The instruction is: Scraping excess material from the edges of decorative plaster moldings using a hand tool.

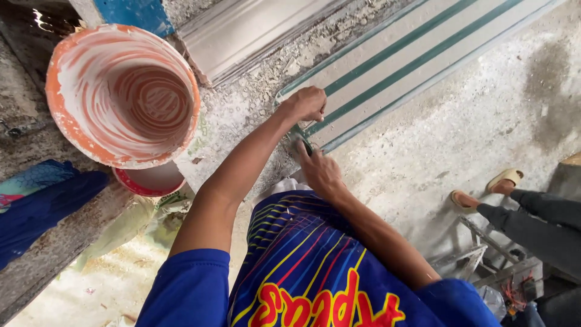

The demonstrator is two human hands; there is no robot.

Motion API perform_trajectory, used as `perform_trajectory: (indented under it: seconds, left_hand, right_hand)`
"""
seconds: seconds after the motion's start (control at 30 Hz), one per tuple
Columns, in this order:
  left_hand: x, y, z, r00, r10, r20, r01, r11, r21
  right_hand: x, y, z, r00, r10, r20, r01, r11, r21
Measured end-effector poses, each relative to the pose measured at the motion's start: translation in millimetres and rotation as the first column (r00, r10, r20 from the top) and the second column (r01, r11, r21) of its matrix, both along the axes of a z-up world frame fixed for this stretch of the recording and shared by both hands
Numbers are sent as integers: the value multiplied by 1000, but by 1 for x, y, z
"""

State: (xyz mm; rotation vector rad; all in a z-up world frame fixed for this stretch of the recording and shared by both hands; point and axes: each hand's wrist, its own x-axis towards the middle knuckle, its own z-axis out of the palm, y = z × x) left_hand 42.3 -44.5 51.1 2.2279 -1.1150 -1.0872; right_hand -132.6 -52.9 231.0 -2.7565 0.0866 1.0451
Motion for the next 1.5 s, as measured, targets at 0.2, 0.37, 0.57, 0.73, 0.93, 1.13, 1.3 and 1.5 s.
perform_trajectory:
  seconds: [0.2,0.37,0.57,0.73,0.93,1.13,1.3,1.5]
  left_hand:
    - [1,-7,-1,998,25,66,-21,998,-54]
    - [4,7,-13,994,-27,101,34,997,-68]
    - [3,10,-15,998,57,5,-56,991,-123]
    - [6,31,21,992,84,98,-74,992,-98]
    - [-9,125,53,868,449,214,-360,863,-353]
    - [-45,152,24,811,312,494,-303,948,-102]
    - [2,109,33,917,117,381,-131,991,10]
    - [51,55,10,983,116,-141,-138,978,-156]
  right_hand:
    - [24,18,-35,992,-32,125,31,999,9]
    - [5,10,-41,995,22,102,-18,999,-38]
    - [25,7,-55,976,-61,211,65,998,-8]
    - [26,-6,-53,980,-71,187,75,997,-15]
    - [52,-10,-47,958,-235,163,235,972,24]
    - [48,-11,-53,975,-153,164,152,988,16]
    - [23,-8,-40,989,-127,72,128,992,-4]
    - [53,-2,-32,986,-69,152,62,997,53]
